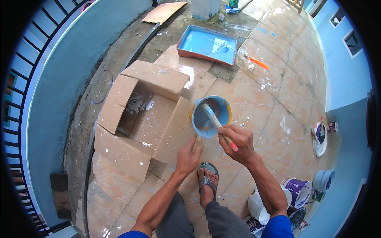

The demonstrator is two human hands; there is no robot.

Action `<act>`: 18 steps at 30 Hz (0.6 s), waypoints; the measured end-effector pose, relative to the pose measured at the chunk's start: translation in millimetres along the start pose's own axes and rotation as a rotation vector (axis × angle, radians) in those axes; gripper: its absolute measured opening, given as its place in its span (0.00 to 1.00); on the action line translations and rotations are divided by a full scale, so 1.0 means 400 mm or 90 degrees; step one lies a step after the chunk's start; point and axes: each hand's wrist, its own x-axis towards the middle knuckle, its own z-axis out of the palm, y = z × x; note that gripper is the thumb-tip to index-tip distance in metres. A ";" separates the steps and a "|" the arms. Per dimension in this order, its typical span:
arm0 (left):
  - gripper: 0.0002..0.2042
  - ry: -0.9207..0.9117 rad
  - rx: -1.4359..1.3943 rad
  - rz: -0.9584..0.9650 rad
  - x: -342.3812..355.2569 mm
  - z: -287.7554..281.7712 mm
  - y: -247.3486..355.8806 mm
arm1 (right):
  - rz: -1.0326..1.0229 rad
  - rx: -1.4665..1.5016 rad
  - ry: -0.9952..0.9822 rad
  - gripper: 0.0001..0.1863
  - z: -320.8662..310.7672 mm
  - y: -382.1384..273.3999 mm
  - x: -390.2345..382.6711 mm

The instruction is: The person mixes white paint in a bucket using a stick, then pours some into a smaller container and stirs it with a brush. The person then pours the mixed paint into a paint tray.

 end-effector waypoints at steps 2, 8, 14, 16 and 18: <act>0.21 0.006 -0.001 0.017 0.016 0.000 0.008 | -0.005 -0.002 0.012 0.11 0.001 0.011 -0.006; 0.18 -0.061 -0.183 -0.097 0.054 -0.017 0.009 | 0.014 0.044 0.151 0.11 0.012 0.027 0.017; 0.16 -0.093 -0.228 -0.135 0.095 -0.020 0.049 | 0.017 0.030 0.158 0.11 0.021 0.059 0.025; 0.15 -0.089 -0.235 -0.129 0.105 -0.014 0.051 | 0.007 0.032 0.140 0.11 0.017 0.051 0.018; 0.14 -0.079 -0.224 -0.139 0.111 -0.013 0.058 | -0.019 0.033 0.154 0.11 0.017 0.049 0.022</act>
